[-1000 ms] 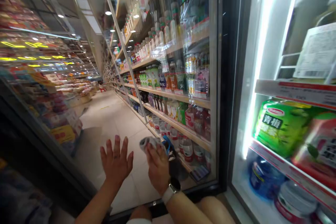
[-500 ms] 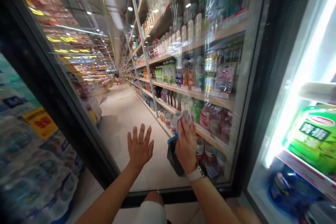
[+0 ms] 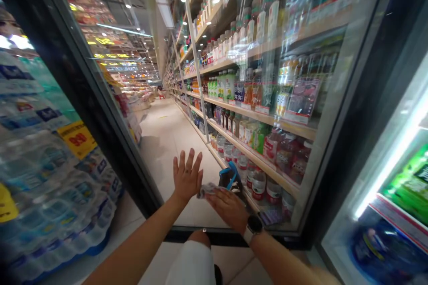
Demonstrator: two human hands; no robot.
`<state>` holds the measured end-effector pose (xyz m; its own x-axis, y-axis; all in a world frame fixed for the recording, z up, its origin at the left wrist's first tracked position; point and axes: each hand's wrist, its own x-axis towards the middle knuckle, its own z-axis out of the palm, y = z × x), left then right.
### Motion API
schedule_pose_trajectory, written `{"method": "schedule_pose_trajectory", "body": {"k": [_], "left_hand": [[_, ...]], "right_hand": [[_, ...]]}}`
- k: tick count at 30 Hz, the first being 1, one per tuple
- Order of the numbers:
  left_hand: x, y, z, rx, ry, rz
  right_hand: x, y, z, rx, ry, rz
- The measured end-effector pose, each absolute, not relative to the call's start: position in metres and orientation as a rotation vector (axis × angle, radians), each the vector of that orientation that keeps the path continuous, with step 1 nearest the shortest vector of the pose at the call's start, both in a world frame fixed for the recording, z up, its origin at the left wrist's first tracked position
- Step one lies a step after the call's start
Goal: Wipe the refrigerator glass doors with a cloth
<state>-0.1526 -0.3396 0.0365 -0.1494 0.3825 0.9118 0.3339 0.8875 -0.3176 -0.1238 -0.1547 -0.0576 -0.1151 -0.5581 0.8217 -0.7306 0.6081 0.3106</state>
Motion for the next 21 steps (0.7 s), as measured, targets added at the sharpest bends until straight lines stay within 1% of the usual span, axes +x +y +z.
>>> {"method": "schedule_pose_trajectory", "body": {"k": [4, 6, 8, 12, 15, 18, 21], "left_hand": [[-0.154, -0.339, 0.036, -0.546, -1.761, 0.049], [-0.153, -0.338, 0.037, -0.541, -1.742, 0.059], [-0.152, -0.337, 0.038, -0.536, -1.733, 0.063], [-0.150, -0.337, 0.037, -0.529, -1.768, 0.063], [-0.149, -0.337, 0.035, -0.517, -1.773, 0.070], [-0.148, -0.337, 0.034, -0.505, -1.765, 0.096], [-0.147, -0.337, 0.034, -0.505, -1.769, 0.106]], "right_hand": [[-0.121, -0.152, -0.062, 1.088, -1.817, 0.102], [-0.120, -0.145, -0.050, 1.033, -1.832, 0.075], [-0.120, -0.136, -0.030, 0.890, -1.836, 0.084], [-0.125, -0.127, 0.014, 0.493, -1.785, 0.238], [-0.129, -0.135, 0.032, 0.370, -1.697, 0.370], [-0.131, -0.152, 0.025, 0.367, -1.661, 0.397], [-0.129, -0.165, -0.001, 0.471, -1.705, 0.340]]}}
